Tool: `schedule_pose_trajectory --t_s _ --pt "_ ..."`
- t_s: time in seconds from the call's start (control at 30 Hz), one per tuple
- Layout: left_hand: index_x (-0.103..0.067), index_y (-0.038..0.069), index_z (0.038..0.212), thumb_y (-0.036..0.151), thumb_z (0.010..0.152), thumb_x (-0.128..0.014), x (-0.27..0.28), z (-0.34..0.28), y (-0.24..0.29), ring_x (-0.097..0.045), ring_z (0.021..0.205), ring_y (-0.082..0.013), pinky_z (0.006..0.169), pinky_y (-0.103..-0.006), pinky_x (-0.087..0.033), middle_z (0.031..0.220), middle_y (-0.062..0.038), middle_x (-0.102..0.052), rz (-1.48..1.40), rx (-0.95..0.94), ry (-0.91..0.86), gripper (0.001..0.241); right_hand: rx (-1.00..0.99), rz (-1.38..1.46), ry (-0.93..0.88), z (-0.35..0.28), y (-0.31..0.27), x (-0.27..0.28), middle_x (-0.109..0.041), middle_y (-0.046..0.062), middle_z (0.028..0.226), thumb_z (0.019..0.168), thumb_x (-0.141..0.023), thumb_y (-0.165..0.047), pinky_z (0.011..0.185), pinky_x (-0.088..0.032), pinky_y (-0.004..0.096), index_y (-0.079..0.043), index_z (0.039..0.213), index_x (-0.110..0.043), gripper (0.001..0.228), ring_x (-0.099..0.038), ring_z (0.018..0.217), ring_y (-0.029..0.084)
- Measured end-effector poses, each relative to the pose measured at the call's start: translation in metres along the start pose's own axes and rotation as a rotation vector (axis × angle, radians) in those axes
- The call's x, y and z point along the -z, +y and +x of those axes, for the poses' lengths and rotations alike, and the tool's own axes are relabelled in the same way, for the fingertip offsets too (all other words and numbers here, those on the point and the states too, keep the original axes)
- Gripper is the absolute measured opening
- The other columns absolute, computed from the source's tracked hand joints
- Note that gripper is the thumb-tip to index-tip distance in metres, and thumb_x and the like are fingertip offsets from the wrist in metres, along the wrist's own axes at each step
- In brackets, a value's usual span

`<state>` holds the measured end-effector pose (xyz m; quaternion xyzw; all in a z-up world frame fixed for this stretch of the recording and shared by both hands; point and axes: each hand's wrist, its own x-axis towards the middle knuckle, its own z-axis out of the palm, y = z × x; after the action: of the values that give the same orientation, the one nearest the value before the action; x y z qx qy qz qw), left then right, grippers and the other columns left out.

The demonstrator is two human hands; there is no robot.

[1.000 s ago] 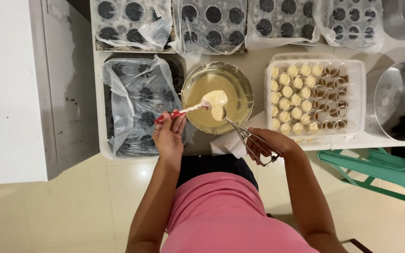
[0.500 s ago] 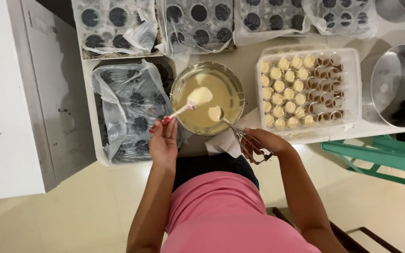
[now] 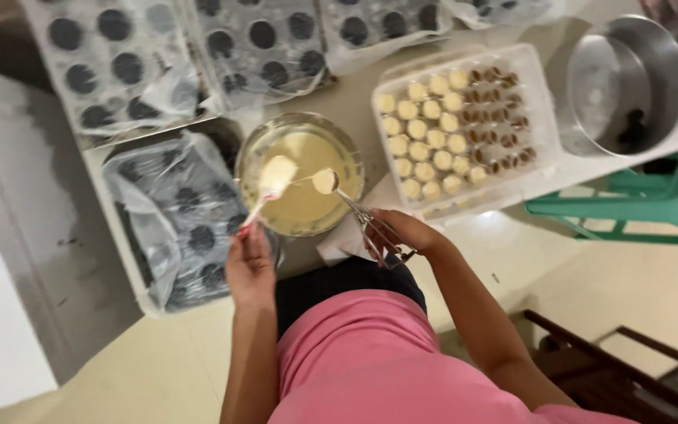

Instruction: Filling small muffin or cupcake molds with batter using a scoop and a spatula.

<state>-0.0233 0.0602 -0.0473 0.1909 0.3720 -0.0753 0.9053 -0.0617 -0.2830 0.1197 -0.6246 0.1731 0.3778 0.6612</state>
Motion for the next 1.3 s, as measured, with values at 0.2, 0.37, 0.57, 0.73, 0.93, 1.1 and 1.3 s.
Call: schedule_pose_trajectory --t_s 0.2,0.37,0.57,0.73,0.93,1.1,1.3 --pt "-0.063 -0.006 0.115 0.021 0.112 -0.046 0.009 0.011 0.023 -0.073 0.115 -0.0311 0.105 -0.0444 -0.060 0.118 -0.021 -0.075 -0.028 -0.025 0.051 0.033 0.141 0.130 -0.003 -0.035 0.041 0.036 -0.075 0.014 0.077 0.109 -0.025 -0.046 0.055 -0.046 0.032 0.001 0.092 -0.070 0.068 -0.068 0.061 0.024" --pt "-0.062 -0.005 0.110 0.019 0.112 -0.049 0.013 0.015 0.026 -0.075 0.114 -0.0318 0.109 -0.0470 -0.060 0.114 -0.021 -0.075 -0.064 -0.087 0.035 0.028 0.277 0.198 0.179 -0.096 0.060 0.077 -0.073 0.013 0.075 0.109 -0.023 -0.045 0.056 -0.046 0.033 -0.002 0.092 -0.068 0.064 -0.069 0.063 0.022" --pt "-0.062 -0.004 0.109 0.020 0.112 -0.050 -0.008 0.005 0.021 -0.075 0.111 -0.0300 0.110 -0.0446 -0.060 0.110 -0.019 -0.076 -0.020 -0.160 0.071 0.027 0.134 0.047 0.658 -0.145 0.083 0.130 -0.070 0.010 0.075 0.112 -0.023 -0.044 0.056 -0.040 0.032 -0.003 0.088 -0.069 0.066 -0.055 0.062 0.016" --pt "-0.061 -0.004 0.107 0.021 0.112 -0.050 -0.023 0.000 0.018 -0.075 0.108 -0.0288 0.109 -0.0435 -0.061 0.109 -0.019 -0.076 -0.032 -0.194 0.061 0.028 -0.080 0.034 0.892 -0.150 0.107 0.158 -0.069 0.007 0.074 0.111 -0.030 -0.046 0.055 -0.039 0.033 -0.003 0.092 -0.068 0.061 -0.060 0.065 0.016" --pt "-0.059 -0.003 0.109 0.020 0.111 -0.046 -0.046 -0.015 0.013 -0.076 0.109 -0.0292 0.106 -0.0417 -0.062 0.110 -0.021 -0.076 -0.040 -0.239 0.109 0.026 -0.131 -0.165 1.085 -0.144 0.102 0.158 -0.068 0.011 0.072 0.106 -0.043 -0.055 0.064 -0.052 0.039 0.000 0.085 -0.070 0.064 -0.064 0.065 0.021" --pt "-0.057 -0.004 0.109 0.022 0.112 -0.046 -0.034 -0.009 0.012 -0.076 0.109 -0.0282 0.106 -0.0410 -0.064 0.110 -0.020 -0.075 0.012 -0.252 0.096 0.029 -0.400 -0.407 1.127 -0.141 0.080 0.148 -0.071 0.017 0.073 0.105 -0.042 -0.062 0.072 -0.053 0.046 -0.002 0.081 -0.073 0.072 -0.069 0.068 0.033" --pt "-0.055 -0.001 0.116 0.022 0.110 -0.047 -0.044 -0.018 0.007 -0.076 0.107 -0.0262 0.105 -0.0387 -0.062 0.111 -0.018 -0.075 0.019 -0.230 0.118 0.025 -0.389 -0.556 1.216 -0.134 0.091 0.152 -0.074 0.020 0.085 0.104 -0.045 -0.060 0.076 -0.054 0.049 -0.005 0.098 -0.076 0.063 -0.070 0.081 0.039"
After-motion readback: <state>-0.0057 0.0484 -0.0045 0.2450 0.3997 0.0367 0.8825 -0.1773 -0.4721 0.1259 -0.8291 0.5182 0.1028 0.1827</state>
